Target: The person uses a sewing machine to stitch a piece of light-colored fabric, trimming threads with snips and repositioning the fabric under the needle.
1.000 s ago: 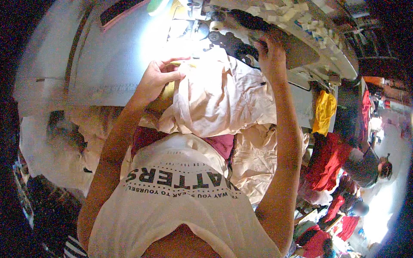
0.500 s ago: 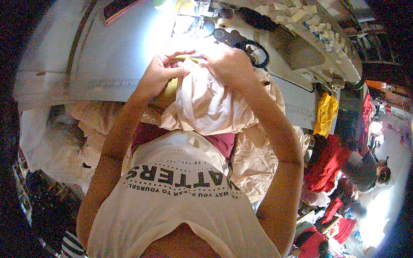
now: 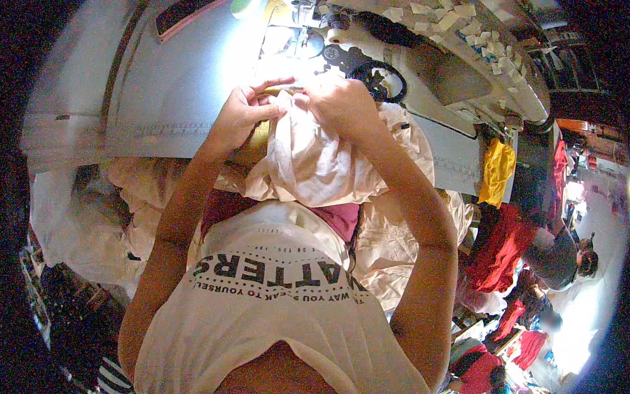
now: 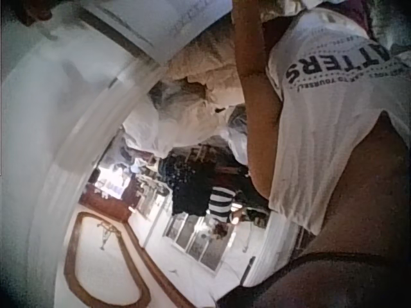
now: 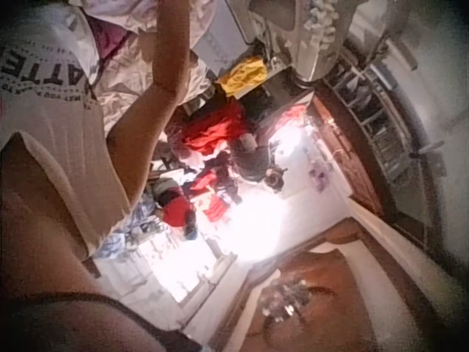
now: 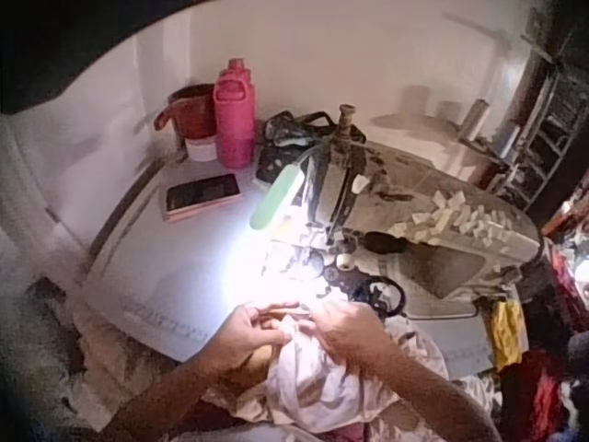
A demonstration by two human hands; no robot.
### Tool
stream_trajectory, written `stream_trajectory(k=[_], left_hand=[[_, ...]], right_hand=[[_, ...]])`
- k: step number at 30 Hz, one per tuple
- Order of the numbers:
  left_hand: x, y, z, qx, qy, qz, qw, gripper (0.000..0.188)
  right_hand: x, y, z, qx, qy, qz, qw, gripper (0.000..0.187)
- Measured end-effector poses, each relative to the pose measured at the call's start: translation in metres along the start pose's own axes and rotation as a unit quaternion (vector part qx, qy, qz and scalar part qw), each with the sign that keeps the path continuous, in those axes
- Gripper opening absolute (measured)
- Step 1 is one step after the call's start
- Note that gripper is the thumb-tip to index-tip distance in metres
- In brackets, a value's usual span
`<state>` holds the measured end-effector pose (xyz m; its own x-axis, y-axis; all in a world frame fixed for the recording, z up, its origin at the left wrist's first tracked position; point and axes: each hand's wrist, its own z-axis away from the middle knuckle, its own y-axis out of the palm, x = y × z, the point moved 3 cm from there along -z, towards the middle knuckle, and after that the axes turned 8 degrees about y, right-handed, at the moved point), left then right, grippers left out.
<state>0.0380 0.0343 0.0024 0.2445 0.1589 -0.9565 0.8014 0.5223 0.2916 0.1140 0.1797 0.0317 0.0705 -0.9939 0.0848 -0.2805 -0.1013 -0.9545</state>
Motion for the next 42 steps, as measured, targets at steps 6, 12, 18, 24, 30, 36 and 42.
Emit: stream_trajectory(k=[6,12,18,24,30,36,42], left_hand=[[0.005,-0.006,0.002,-0.054,0.033,-0.038,0.997,0.046],[-0.006,-0.011,0.013,-0.029,0.073,-0.341,0.937,0.039],[-0.009,-0.007,0.012,-0.008,0.067,-0.416,0.907,0.032],[-0.011,-0.008,0.002,0.018,-0.031,-0.277,0.96,0.021],[0.003,-0.051,-0.047,-0.037,-0.032,0.263,0.963,0.027],[0.004,-0.054,-0.062,-0.084,-0.02,0.164,0.983,0.028],[-0.011,-0.044,-0.052,0.024,-0.017,0.076,0.997,0.017]], right_hand=[[-0.008,0.001,0.002,0.039,0.118,-0.093,0.988,0.031],[-0.022,-0.002,0.023,0.029,0.21,-0.168,0.963,0.041],[-0.035,0.0,0.026,0.012,0.258,-0.135,0.957,0.036],[-0.03,-0.004,0.028,-0.06,0.307,-0.246,0.917,0.028],[-0.013,-0.004,0.006,-0.038,0.284,-0.382,0.879,0.016],[-0.019,0.008,-0.026,-0.033,0.228,-0.321,0.919,0.024],[-0.024,0.007,-0.019,-0.039,0.226,-0.35,0.909,0.028]])
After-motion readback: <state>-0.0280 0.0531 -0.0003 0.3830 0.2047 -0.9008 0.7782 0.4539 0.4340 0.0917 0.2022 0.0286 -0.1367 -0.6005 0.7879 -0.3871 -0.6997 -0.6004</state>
